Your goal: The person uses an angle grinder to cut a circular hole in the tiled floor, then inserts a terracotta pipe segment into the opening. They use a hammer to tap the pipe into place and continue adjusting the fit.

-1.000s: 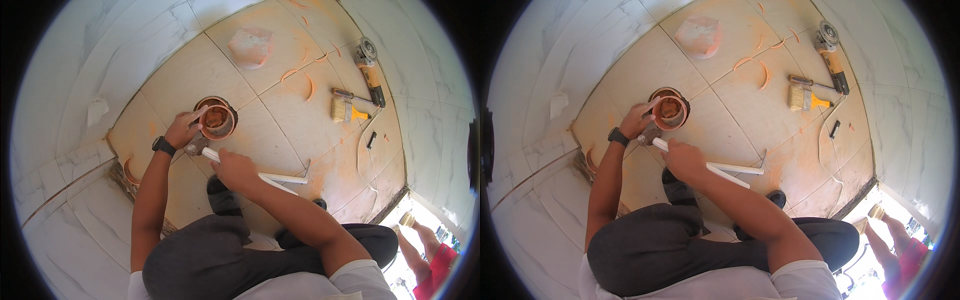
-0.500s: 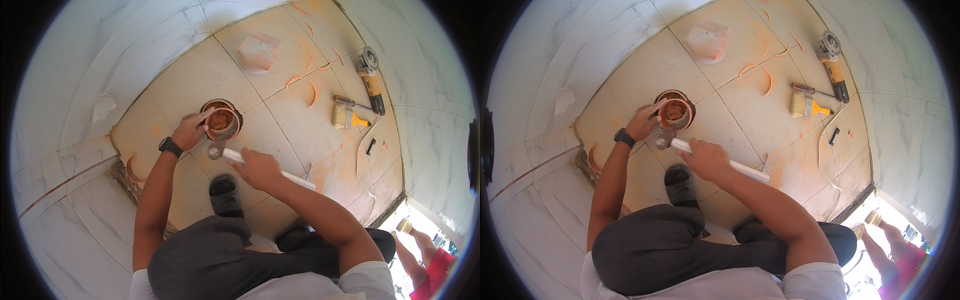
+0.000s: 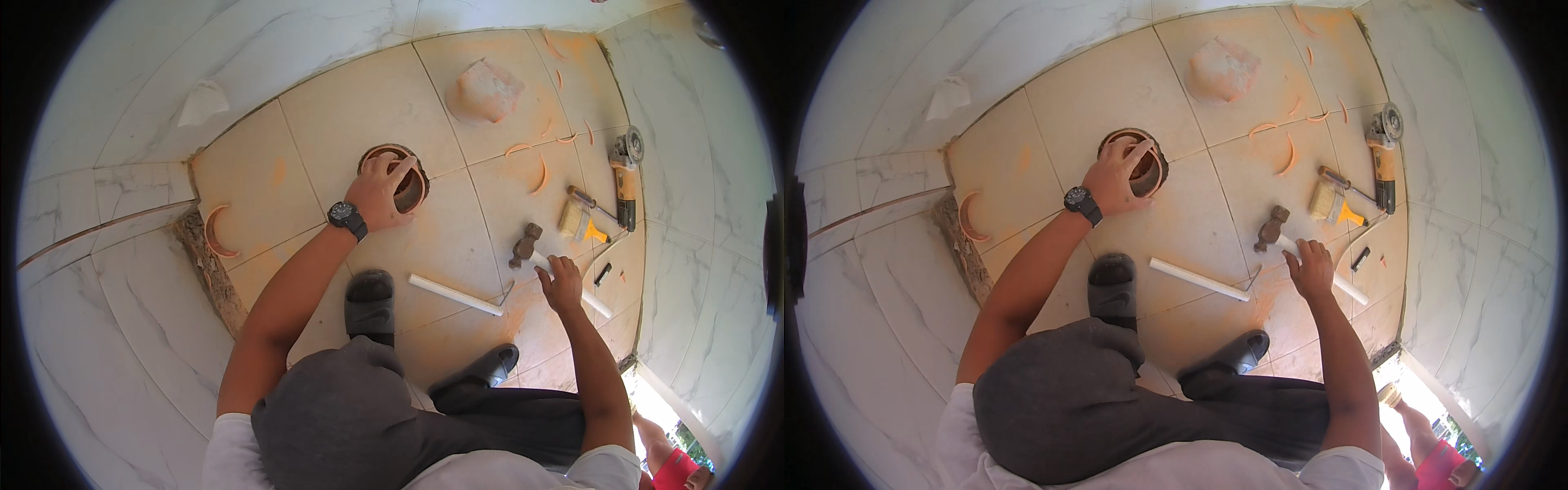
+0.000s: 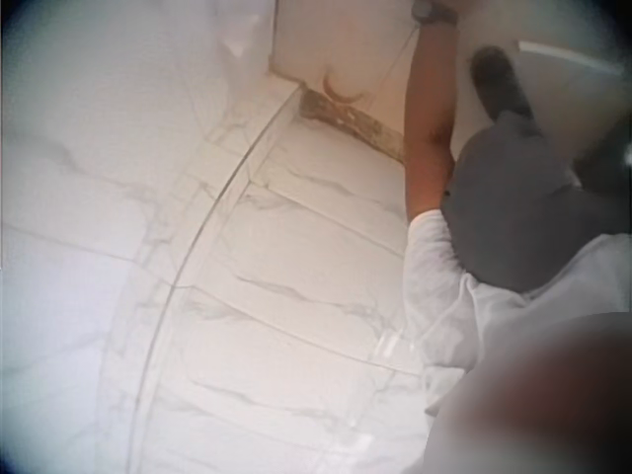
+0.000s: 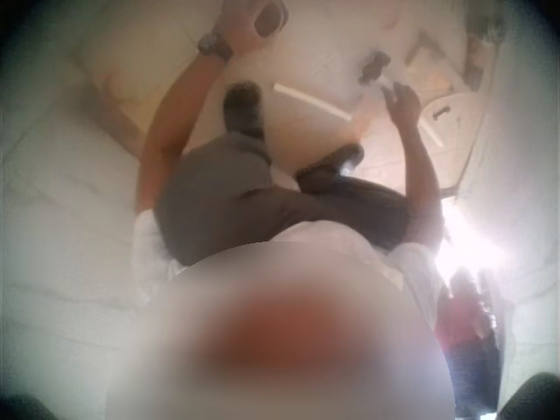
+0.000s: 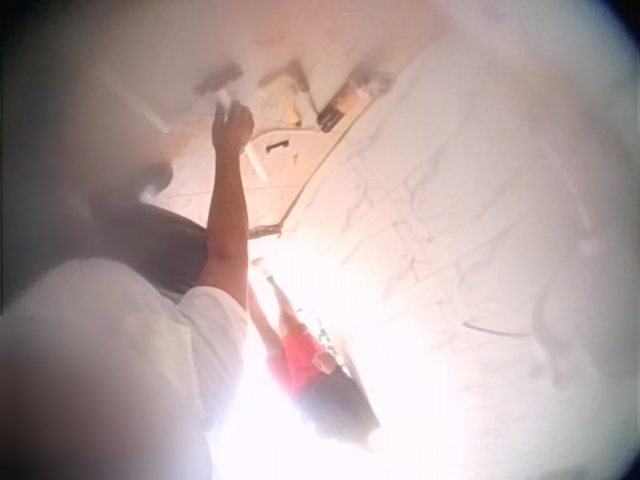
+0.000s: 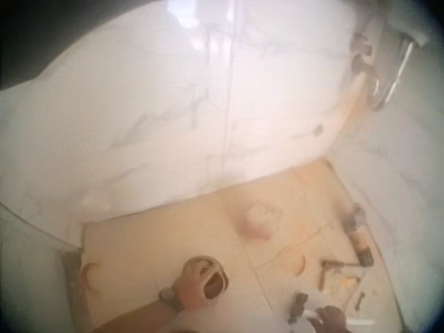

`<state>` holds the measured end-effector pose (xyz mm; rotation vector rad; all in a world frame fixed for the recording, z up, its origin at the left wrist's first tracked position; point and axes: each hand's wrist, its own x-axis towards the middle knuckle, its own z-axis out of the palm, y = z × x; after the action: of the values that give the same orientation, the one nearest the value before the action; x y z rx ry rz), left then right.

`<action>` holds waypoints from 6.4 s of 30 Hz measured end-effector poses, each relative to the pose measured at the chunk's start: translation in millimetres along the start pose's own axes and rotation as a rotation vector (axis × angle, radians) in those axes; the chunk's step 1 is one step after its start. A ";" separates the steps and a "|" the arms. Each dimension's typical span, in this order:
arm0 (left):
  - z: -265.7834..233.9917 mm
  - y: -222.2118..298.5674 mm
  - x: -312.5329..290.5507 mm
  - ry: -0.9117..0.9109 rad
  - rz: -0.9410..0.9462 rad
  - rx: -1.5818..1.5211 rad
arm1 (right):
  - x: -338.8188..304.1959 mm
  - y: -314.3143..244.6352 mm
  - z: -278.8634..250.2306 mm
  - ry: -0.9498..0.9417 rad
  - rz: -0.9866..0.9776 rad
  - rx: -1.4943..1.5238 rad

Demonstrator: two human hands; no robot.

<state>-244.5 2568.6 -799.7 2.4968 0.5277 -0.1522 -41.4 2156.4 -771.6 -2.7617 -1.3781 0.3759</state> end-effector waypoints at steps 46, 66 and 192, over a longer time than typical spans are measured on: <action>26.2 63.4 -92.5 -0.465 -0.114 -1.124 | 33.4 -30.4 -137.6 -0.273 0.277 0.656; 48.9 86.9 -59.2 0.077 -0.516 -1.892 | 41.1 -225.6 -33.2 -0.545 0.340 0.984; 70.4 59.6 -84.9 0.259 -0.559 -1.471 | 77.3 -223.8 27.5 -0.569 0.299 1.173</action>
<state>-297.7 2455.4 -808.3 0.9075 0.9582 0.2739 -178.3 2351.2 -783.3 -1.8483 -0.4206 1.4743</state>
